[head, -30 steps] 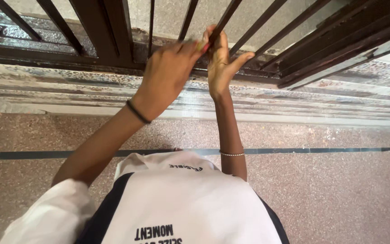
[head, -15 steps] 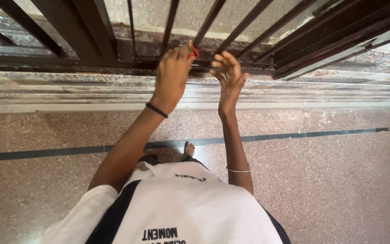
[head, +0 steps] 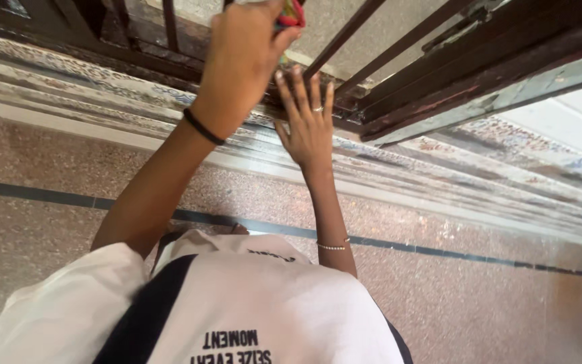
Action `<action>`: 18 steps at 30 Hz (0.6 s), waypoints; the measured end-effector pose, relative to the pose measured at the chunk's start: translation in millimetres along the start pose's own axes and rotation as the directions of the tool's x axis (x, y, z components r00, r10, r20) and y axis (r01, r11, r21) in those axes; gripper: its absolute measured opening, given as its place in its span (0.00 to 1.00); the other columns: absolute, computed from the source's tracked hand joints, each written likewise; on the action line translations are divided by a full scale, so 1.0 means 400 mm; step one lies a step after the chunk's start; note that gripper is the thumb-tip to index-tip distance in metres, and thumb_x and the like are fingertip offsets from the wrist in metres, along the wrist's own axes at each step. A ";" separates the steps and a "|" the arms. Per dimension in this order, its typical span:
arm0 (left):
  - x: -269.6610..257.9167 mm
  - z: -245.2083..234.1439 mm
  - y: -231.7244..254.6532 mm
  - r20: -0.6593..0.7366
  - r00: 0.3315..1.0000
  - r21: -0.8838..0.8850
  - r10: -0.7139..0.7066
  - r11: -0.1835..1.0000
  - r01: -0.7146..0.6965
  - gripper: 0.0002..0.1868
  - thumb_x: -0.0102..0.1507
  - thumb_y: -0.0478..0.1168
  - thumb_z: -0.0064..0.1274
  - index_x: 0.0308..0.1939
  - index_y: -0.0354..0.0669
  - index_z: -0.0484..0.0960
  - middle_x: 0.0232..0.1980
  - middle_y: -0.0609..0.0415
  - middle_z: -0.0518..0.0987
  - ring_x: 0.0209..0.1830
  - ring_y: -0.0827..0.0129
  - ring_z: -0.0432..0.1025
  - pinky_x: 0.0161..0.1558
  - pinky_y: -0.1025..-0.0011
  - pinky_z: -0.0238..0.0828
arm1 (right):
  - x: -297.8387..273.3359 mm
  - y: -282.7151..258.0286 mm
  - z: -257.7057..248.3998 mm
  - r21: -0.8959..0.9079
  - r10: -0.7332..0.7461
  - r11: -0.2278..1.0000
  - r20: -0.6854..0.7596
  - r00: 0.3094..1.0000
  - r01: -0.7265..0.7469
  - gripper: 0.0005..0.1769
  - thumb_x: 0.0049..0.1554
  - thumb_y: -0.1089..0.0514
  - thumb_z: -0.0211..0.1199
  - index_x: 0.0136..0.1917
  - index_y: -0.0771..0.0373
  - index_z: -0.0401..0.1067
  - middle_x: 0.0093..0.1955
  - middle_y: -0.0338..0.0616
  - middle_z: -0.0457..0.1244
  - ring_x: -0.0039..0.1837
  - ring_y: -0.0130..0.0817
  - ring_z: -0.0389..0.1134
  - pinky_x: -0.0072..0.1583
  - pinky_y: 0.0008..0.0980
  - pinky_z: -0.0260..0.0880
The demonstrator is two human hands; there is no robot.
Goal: The person wipes the metal bars and frame of a gate using a colorful cloth.
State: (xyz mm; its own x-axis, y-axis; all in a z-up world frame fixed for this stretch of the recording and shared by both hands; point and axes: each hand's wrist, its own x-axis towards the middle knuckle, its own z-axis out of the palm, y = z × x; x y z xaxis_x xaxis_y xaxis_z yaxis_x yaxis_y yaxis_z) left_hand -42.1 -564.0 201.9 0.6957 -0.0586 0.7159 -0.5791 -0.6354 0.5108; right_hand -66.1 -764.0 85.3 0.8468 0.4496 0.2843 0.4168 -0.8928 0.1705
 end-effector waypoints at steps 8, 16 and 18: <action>-0.133 0.066 -0.021 0.066 0.969 -0.017 -0.238 0.971 0.239 0.10 0.67 0.40 0.65 0.43 0.35 0.83 0.37 0.45 0.85 0.34 0.55 0.81 0.35 0.61 0.76 | -0.080 0.009 0.006 0.139 -0.086 0.987 0.004 0.996 0.085 0.54 0.58 0.38 0.68 0.86 0.50 0.43 0.89 0.36 0.34 0.88 0.53 0.32 0.84 0.57 0.33; -0.128 0.082 -0.015 0.170 0.922 0.340 -0.347 0.899 0.276 0.13 0.64 0.44 0.64 0.37 0.36 0.85 0.32 0.39 0.82 0.30 0.51 0.80 0.29 0.63 0.78 | -0.082 -0.013 0.077 0.137 -0.029 0.990 0.073 0.997 0.019 0.58 0.53 0.37 0.69 0.85 0.52 0.42 0.87 0.39 0.33 0.86 0.58 0.28 0.82 0.61 0.30; -0.119 0.067 0.019 0.316 0.880 0.339 -0.355 0.908 0.245 0.14 0.68 0.46 0.59 0.42 0.36 0.84 0.32 0.40 0.82 0.28 0.52 0.80 0.26 0.63 0.78 | -0.079 -0.002 0.077 0.122 -0.028 0.992 0.049 0.998 0.022 0.56 0.54 0.37 0.69 0.85 0.51 0.44 0.87 0.38 0.35 0.86 0.57 0.28 0.82 0.61 0.30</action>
State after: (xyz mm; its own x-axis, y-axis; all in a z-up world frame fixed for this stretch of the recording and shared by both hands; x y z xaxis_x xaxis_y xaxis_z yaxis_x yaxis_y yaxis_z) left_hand -68.2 -586.8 158.8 0.9522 -0.0693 0.2975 -0.2114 -0.8525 0.4781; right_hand -82.8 -778.3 47.3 0.8498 0.4730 0.2325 0.4728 -0.8791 0.0602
